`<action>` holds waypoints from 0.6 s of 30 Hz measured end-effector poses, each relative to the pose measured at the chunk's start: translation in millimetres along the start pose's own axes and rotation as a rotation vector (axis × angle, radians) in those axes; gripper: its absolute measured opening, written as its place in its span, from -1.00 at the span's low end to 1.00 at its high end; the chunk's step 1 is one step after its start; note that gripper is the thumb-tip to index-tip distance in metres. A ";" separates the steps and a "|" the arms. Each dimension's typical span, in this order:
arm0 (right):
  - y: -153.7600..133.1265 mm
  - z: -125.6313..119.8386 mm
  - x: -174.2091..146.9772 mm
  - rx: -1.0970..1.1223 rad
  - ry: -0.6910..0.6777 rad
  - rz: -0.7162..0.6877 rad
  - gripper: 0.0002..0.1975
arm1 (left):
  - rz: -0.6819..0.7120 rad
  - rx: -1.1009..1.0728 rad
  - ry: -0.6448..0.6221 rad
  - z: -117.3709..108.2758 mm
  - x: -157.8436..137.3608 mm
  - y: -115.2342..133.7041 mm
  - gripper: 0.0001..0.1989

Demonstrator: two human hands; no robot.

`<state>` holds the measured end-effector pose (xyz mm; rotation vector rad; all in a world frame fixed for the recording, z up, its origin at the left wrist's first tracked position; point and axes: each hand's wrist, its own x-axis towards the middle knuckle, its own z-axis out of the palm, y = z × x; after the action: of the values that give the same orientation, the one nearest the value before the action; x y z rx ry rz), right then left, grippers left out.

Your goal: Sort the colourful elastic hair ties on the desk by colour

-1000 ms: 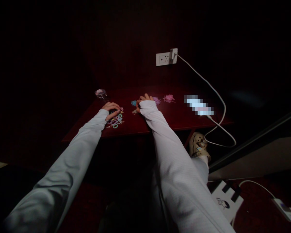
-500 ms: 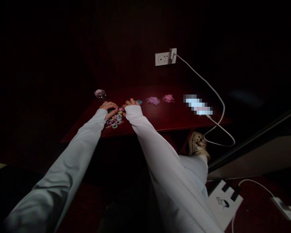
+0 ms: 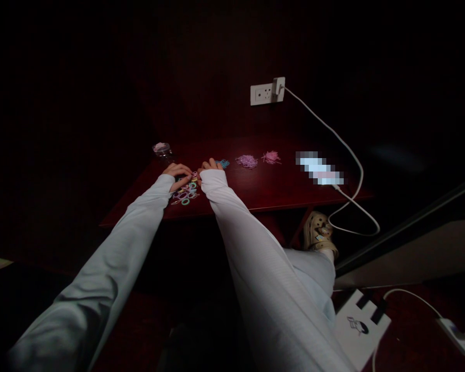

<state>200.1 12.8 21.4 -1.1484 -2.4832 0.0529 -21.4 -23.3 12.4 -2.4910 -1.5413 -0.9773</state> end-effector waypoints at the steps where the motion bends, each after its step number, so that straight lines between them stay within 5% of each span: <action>1: 0.0 -2.7 -0.9 -0.004 -0.009 -0.004 -0.78 | -0.002 -0.001 0.000 -0.6 -0.1 0.7 -0.75; 9: 11.5 -33.0 -12.5 0.013 -0.001 -0.032 -0.80 | -0.024 -0.015 -0.040 -1.8 -1.2 -2.8 -0.80; 18: 40.4 -47.1 -20.9 0.013 0.056 0.137 -0.82 | -0.020 -0.039 -0.046 2.4 -3.5 -12.8 -0.82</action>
<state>259.1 17.9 49.5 -1.2957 -2.3489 0.0739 -31.8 -18.9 5.1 -2.5457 -1.5787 -0.9689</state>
